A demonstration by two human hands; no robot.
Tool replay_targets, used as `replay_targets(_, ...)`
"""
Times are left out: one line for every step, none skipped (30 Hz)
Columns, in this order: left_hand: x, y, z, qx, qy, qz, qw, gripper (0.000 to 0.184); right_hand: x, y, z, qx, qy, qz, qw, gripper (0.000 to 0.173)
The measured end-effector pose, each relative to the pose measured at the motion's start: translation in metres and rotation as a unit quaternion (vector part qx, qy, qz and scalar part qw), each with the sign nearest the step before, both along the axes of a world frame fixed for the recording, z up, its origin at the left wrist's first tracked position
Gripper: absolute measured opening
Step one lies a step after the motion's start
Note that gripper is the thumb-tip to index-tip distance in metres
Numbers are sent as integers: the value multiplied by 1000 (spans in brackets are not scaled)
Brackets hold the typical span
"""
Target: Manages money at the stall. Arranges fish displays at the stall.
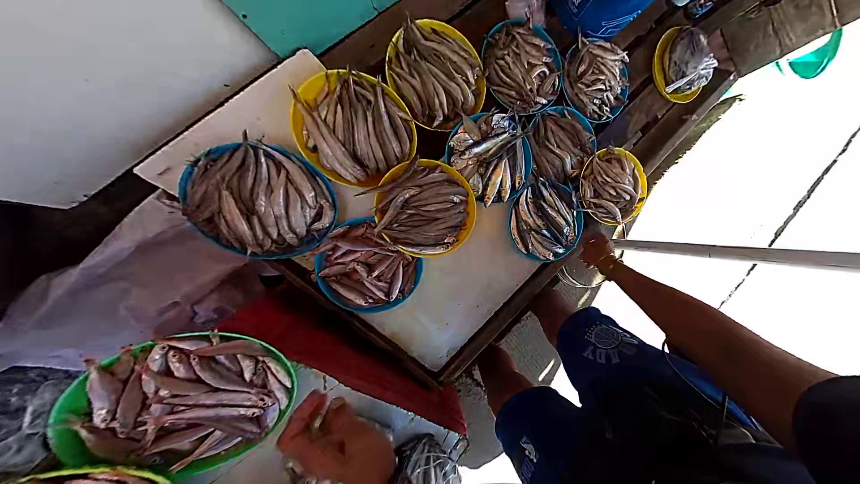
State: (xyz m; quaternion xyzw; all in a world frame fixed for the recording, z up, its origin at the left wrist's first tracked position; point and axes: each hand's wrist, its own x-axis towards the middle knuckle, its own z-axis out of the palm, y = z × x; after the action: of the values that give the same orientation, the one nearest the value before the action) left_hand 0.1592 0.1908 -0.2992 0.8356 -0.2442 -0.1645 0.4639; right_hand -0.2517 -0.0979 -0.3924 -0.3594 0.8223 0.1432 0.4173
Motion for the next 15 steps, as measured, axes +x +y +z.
replay_targets(-28, -24, -19, 10, 60, -37, 997, 33, -9, -7, -6, -8, 1, -22, 1000, 40)
replay_targets(-55, -45, -39, 35, 121, -72, 989, 33, -14, -14, -12, -12, -3, -38, 999, 41)
replay_targets(-81, -65, -58, 66, 177, -102, 977, 34, -17, -20, -19, -13, -9, -46, 999, 41)
replay_targets(-105, -84, -76, 93, 226, -125, 962, 34, -18, -25, -24, -14, -16, -49, 999, 40)
replay_targets(-128, -102, -92, 120, 273, -142, 944, 34, -19, -29, -29, -13, -22, -51, 998, 39)
replay_targets(-147, -120, -105, 148, 317, -154, 924, 35, -20, -33, -34, -8, -30, -54, 998, 40)
replay_targets(-162, -139, -116, 173, 360, -162, 902, 36, -21, -37, -38, -3, -37, -61, 997, 40)
replay_targets(-175, -156, -127, 190, 392, -164, 885, 38, -24, -41, -43, -5, -41, -65, 997, 38)
replay_targets(-187, -172, -137, 198, 415, -163, 873, 40, -28, -45, -48, -4, -45, -64, 997, 35)
replay_targets(-197, -185, -147, 197, 430, -157, 867, 42, -33, -49, -52, 2, -54, -59, 997, 31)
replay_targets(-205, -196, -157, 190, 442, -149, 864, 45, -36, -52, -55, 12, -65, -56, 996, 30)
replay_targets(-213, -205, -165, 181, 452, -138, 863, 48, -39, -54, -57, 24, -72, -50, 996, 28)
replay_targets(-221, -213, -173, 172, 456, -127, 864, 50, -40, -55, -59, 43, -78, -40, 995, 26)
replay_targets(-226, -220, -178, 167, 455, -117, 867, 52, -39, -55, -59, 62, -80, -34, 994, 24)
replay_targets(-231, -226, -179, 167, 447, -111, 872, 54, -38, -54, -57, 82, -84, -29, 993, 23)
